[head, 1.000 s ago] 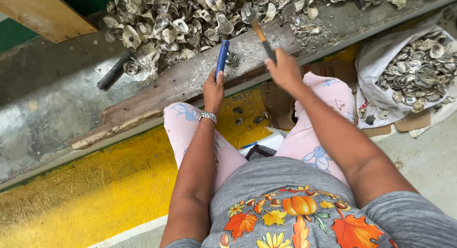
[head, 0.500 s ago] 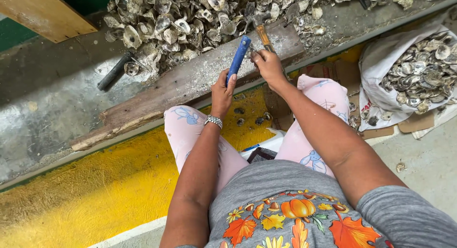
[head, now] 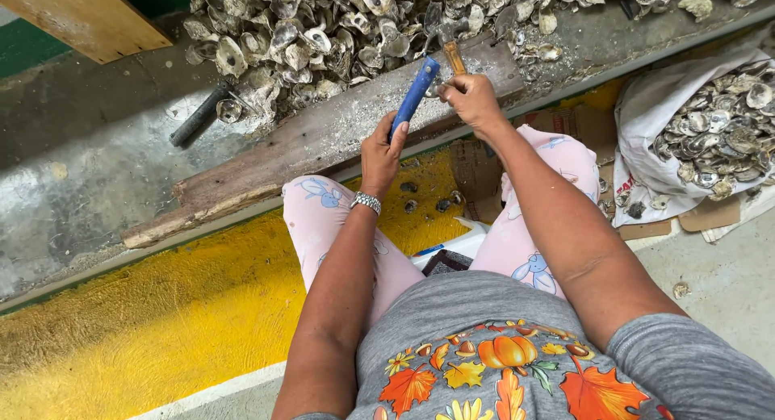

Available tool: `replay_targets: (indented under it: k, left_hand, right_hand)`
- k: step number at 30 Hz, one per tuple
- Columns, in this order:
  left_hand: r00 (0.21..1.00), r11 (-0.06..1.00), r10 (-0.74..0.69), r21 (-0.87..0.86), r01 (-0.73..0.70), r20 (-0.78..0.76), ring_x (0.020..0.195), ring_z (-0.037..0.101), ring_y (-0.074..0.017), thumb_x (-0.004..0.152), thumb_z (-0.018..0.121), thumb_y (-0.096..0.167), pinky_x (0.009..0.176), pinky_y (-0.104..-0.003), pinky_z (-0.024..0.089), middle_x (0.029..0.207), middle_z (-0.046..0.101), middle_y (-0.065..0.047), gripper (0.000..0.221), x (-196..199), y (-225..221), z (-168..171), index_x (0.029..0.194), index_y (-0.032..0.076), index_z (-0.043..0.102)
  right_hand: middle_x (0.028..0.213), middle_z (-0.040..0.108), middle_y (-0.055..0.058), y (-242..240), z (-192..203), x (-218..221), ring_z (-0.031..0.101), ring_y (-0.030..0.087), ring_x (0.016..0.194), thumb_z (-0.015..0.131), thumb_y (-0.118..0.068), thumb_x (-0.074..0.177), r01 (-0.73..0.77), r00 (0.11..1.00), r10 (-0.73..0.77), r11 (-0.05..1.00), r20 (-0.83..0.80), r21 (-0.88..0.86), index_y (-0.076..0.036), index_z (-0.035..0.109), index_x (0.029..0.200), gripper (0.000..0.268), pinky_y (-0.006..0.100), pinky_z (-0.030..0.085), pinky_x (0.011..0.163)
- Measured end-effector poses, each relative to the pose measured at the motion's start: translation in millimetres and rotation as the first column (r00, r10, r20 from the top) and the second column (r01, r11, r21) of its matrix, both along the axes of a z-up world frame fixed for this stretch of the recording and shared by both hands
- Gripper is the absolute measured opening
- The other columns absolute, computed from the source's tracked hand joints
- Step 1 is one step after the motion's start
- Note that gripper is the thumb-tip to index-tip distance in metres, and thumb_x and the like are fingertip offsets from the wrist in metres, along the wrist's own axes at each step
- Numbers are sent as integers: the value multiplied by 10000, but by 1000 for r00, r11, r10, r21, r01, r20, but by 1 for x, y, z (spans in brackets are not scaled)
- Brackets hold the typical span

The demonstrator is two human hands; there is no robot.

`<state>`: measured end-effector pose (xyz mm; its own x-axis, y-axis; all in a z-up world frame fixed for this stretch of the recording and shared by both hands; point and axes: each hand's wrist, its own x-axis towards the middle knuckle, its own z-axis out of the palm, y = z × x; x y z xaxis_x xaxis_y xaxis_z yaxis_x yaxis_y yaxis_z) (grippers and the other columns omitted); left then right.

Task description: The recorder is using a hammer and a blue tool to process and shuck oyster shells on a wooden board.

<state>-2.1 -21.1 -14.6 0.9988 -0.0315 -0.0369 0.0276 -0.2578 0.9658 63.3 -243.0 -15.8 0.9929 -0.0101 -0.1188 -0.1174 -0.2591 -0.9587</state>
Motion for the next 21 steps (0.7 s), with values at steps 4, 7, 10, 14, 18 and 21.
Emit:
replay_targets:
  k: [4,7,10,14,18,21]
  left_hand:
    - [997,999,20,33,-22,74,642,609,-71,1033,618,405,580,-279,508,767,700,1,395,-8,-5,4,1278,102,683]
    - [995,994,39,98,-48,89,603,602,-77,1029,618,396,555,-278,491,720,668,0,393,-8,-3,3,1292,109,676]
    - [980,967,198,-157,-199,-27,541,544,-70,1024,597,386,479,-271,462,679,599,25,372,4,6,-2,1279,120,649]
    - [930,833,362,-424,-355,-69,516,465,-61,1062,552,411,420,-251,428,693,537,39,352,12,17,-17,1245,117,619]
    - [946,978,205,-21,-206,250,572,556,-52,1067,527,462,466,-239,505,767,614,39,405,-7,19,1,1303,146,616]
    - [961,965,36,240,-105,275,564,608,-54,1062,524,476,497,-251,520,727,646,39,401,-9,17,8,1302,170,620]
  right_hand:
    - [663,628,-33,17,9,-12,500,50,583,720,-120,943,64,995,-62,997,84,-32,-6,724,827,162,254,391,522]
    - [636,582,-25,19,0,-12,463,54,577,701,-102,960,92,987,-83,994,135,-66,-19,710,792,187,261,359,514]
    - [646,576,-29,12,-17,-3,435,57,571,692,-116,971,173,985,-174,983,-1,57,-39,686,767,218,262,338,509]
    - [716,575,-44,12,-1,-10,465,55,584,652,-229,1031,11,999,-11,1000,42,-11,-65,663,850,244,251,410,506]
    - [727,591,-32,17,-3,-11,472,63,596,674,-294,1025,-88,990,83,995,111,42,-88,688,905,238,257,412,515]
    - [753,617,-32,18,1,-12,484,59,619,693,-272,1027,-84,983,82,996,163,6,-88,710,922,212,257,414,531]
